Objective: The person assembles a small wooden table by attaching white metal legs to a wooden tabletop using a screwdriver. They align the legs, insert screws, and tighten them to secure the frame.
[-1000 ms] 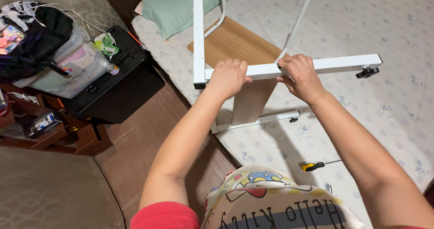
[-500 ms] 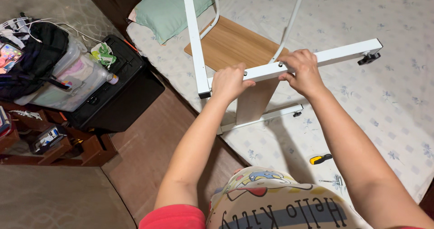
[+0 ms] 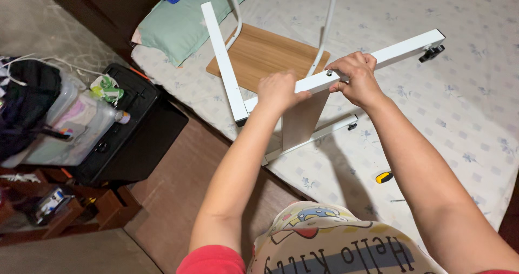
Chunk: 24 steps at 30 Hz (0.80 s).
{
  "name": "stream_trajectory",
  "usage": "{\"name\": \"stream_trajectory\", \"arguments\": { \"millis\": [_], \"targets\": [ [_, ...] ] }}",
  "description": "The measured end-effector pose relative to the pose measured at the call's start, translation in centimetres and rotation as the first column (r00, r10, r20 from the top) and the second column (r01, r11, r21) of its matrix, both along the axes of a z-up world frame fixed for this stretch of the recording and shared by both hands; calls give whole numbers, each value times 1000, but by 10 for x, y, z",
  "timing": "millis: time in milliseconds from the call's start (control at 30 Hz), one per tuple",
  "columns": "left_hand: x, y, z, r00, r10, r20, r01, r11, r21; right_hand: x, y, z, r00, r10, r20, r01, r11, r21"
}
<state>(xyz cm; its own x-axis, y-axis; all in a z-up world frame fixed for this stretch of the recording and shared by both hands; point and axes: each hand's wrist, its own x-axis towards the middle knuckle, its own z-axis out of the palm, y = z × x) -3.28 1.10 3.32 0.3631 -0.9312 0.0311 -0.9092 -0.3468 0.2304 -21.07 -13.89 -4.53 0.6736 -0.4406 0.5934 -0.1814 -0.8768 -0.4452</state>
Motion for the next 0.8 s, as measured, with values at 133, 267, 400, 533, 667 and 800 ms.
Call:
{"name": "stream_trajectory", "arguments": {
  "millis": [133,267,400,533,667,800],
  "targets": [
    [-17,-31,-10,993,-113,24,112,993,30,-3,6,2,999,-18,-45,19,1000,16],
    [-17,-29,-25,985,-170,-6,170,985,-26,-6,10,7,998,-16,-55,17,1000,12],
    [-14,-23,-27,979,-203,-22,202,977,-63,-12,4,16,994,111,0,-109,969,224],
    [-15,-21,-25,979,-201,-27,198,975,-98,-4,-1,17,978,150,143,-204,820,535],
    [-17,-22,-24,980,-200,-12,199,977,-78,7,1,5,981,-26,195,-115,728,676],
    [-17,-19,-29,979,-202,-21,199,975,-98,4,6,2,968,43,248,-189,778,600]
  ]
}}
